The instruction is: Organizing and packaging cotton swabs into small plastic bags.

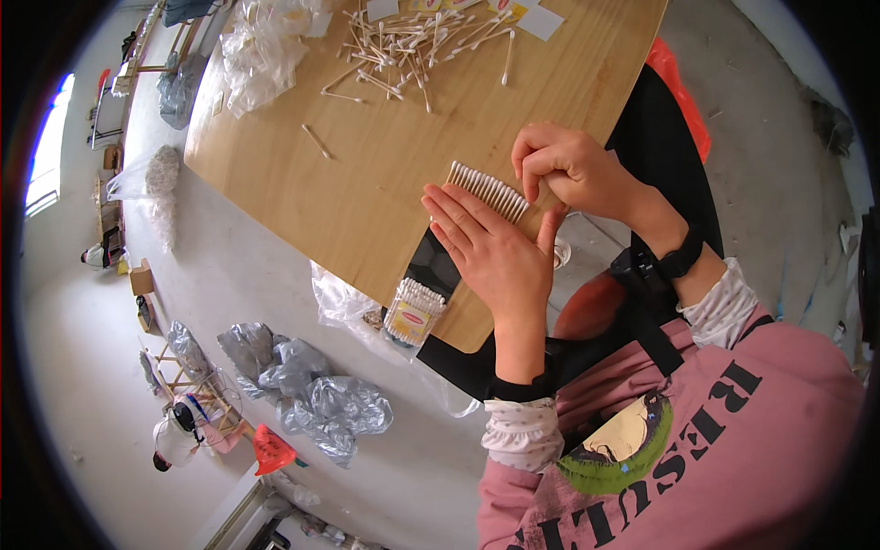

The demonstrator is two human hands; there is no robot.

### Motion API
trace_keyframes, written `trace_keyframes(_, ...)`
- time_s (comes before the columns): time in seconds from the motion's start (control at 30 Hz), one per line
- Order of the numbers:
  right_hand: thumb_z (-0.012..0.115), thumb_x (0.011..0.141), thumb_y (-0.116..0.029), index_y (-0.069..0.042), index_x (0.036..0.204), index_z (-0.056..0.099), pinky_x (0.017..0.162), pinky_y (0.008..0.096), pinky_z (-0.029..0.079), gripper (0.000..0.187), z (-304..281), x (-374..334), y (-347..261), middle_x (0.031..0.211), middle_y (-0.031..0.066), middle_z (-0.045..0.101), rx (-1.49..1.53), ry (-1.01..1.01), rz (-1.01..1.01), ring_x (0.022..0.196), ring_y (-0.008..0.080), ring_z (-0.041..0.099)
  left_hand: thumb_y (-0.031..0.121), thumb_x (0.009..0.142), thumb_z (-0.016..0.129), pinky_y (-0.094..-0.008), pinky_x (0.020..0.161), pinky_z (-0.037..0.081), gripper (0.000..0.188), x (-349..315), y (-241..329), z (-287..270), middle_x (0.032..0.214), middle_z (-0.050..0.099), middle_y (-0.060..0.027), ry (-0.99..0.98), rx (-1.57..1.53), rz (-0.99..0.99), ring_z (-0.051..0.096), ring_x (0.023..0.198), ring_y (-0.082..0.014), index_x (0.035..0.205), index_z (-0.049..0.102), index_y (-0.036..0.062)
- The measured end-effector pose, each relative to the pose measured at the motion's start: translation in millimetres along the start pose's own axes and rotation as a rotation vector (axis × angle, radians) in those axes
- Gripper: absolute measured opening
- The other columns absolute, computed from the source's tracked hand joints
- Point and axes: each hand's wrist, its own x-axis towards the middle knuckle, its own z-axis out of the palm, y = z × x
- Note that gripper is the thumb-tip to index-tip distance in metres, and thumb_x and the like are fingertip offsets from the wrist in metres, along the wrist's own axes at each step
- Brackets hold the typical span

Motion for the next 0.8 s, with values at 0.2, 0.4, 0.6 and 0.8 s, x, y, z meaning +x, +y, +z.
trace_keyframes(0.2,0.058,0.078,0.008,-0.003,0.089,0.065,0.079,0.0329,0.049,0.017,12,20,-8,0.096,0.0059,0.058,-0.128,0.114,-0.041,0.094,0.0229,0.060,0.072,0.085,0.055,-0.0477,0.121,0.017,0.114,1,1,5,0.156,0.021,-0.0354,0.031,-0.022,-0.014,0.017,0.149,-0.0443,0.148,0.021,-0.0170)
trace_keyframes(0.4,0.067,0.083,-0.008,-0.005,0.087,0.062,0.079,0.0381,0.048,0.007,9,61,2,0.094,0.0063,0.057,-0.365,-0.120,-0.123,0.092,0.0259,0.058,0.071,0.087,0.053,-0.0463,0.122,0.015,0.112,1,5,9,0.158,0.017,-0.0333,0.003,-0.047,-0.036,0.014,0.150,-0.0426,0.149,0.020,-0.0161)
trace_keyframes(0.6,0.067,0.079,-0.010,-0.006,0.075,0.065,0.075,0.0385,0.050,0.006,8,87,-3,0.085,0.0064,0.060,-0.575,-0.336,-0.269,0.091,0.0268,0.060,0.068,0.087,0.055,-0.0467,0.122,0.014,0.110,1,3,6,0.156,0.021,-0.0345,0.049,-0.076,-0.037,0.016,0.149,-0.0426,0.148,0.021,-0.0173)
trace_keyframes(0.8,0.065,0.078,-0.009,-0.003,0.073,0.064,0.076,0.0385,0.049,0.008,12,113,-18,0.086,0.0111,0.060,-0.669,-0.691,-0.008,0.091,0.0296,0.059,0.068,0.087,0.057,-0.0464,0.122,0.014,0.113,0,3,9,0.156,0.020,-0.0342,0.045,-0.101,-0.043,0.015,0.150,-0.0423,0.149,0.016,-0.0172)
